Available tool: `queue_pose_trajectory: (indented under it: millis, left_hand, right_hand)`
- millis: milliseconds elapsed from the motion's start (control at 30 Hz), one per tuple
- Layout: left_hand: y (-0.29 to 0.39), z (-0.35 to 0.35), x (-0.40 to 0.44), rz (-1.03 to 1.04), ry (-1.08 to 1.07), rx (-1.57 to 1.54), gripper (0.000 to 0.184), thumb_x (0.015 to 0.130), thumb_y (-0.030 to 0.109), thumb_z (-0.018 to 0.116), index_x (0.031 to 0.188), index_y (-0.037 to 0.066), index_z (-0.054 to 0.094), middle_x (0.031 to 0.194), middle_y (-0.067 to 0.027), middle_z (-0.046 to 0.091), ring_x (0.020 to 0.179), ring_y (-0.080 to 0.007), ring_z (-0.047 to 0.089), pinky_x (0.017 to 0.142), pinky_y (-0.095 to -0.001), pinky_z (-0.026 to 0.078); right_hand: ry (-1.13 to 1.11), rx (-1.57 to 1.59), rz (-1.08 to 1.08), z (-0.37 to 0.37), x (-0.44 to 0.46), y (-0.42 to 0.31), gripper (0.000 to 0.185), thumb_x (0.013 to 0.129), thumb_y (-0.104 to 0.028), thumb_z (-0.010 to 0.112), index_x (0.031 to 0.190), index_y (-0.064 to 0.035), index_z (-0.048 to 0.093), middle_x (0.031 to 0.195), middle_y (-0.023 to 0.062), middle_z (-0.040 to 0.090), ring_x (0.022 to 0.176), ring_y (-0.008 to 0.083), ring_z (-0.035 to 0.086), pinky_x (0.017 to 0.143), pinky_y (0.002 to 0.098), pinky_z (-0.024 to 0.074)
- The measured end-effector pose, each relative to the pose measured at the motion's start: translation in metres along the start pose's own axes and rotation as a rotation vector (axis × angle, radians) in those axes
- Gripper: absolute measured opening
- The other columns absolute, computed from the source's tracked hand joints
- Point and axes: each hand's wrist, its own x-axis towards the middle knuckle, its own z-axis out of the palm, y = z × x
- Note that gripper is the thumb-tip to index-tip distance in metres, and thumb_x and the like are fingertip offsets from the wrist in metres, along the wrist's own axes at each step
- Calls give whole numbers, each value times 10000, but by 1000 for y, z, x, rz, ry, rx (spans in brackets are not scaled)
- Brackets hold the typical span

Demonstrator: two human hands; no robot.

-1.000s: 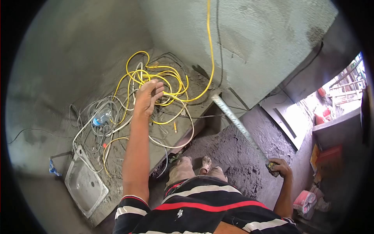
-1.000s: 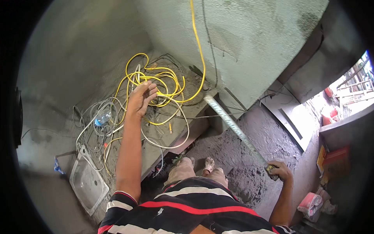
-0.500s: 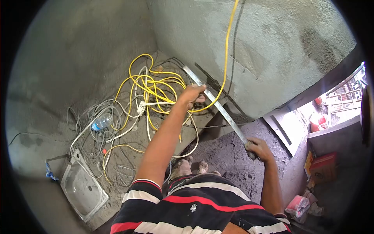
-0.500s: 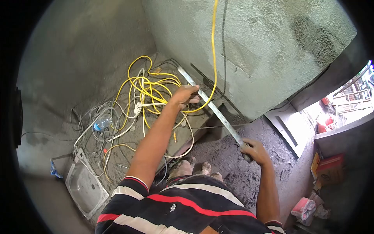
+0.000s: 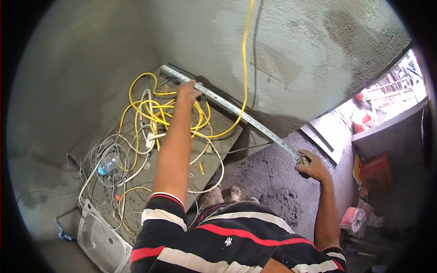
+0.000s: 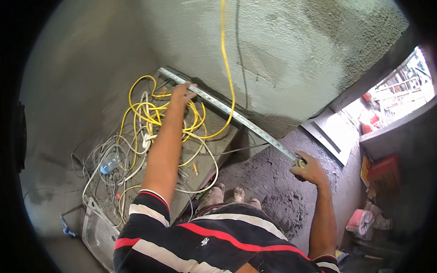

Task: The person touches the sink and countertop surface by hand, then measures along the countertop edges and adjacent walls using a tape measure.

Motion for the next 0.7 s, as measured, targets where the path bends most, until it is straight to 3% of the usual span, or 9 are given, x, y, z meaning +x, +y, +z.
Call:
queue_pose_trajectory:
  millis: [100,167,200,300,567,700]
  left_hand:
    - [2,-8,33,14,43,-43,389,1064,52,585,1407,-108,496,1306,-302,692,1196,-433,723,954,-619,607]
    - [-6,-9,53,4,67,-24,391,1066,54,583,1412,-104,493,1319,-298,692,1191,-428,725,954,-620,610]
    - [-7,-5,55,3,113,-24,389,1069,52,576,1418,-98,491,1317,-293,693,1186,-423,727,962,-622,609]
    - [3,11,32,-2,193,40,389,1078,38,557,1438,-92,490,1339,-292,673,1165,-414,734,958,-625,619]
    - [-8,-2,49,46,128,179,312,1050,21,599,1330,-116,581,1269,-253,672,1100,-382,738,813,-532,703]
    - [-8,-3,50,19,128,220,272,1035,35,632,1265,-109,627,1184,-226,711,930,-358,767,744,-480,711]
  right_hand:
    - [101,-42,20,-7,-6,50,731,740,-392,825,1370,-36,722,1148,181,773,1078,272,736,960,410,573]
    - [308,-198,-124,1,1,73,669,740,-372,801,1324,-49,750,1096,195,763,1022,330,728,962,436,573]
    - [318,-224,-158,5,5,73,660,749,-377,775,1326,-58,749,1056,211,750,1029,382,705,983,462,564]
    - [327,-223,-141,23,20,61,659,749,-395,757,1326,-75,752,1071,213,739,1072,395,695,997,477,556]
    - [332,-254,-47,35,56,41,690,732,-398,739,1358,-105,751,1149,237,736,1148,423,694,1053,480,550]
    - [330,-233,-70,35,62,46,693,731,-405,735,1352,-99,757,1247,250,742,1181,429,691,1082,481,541]
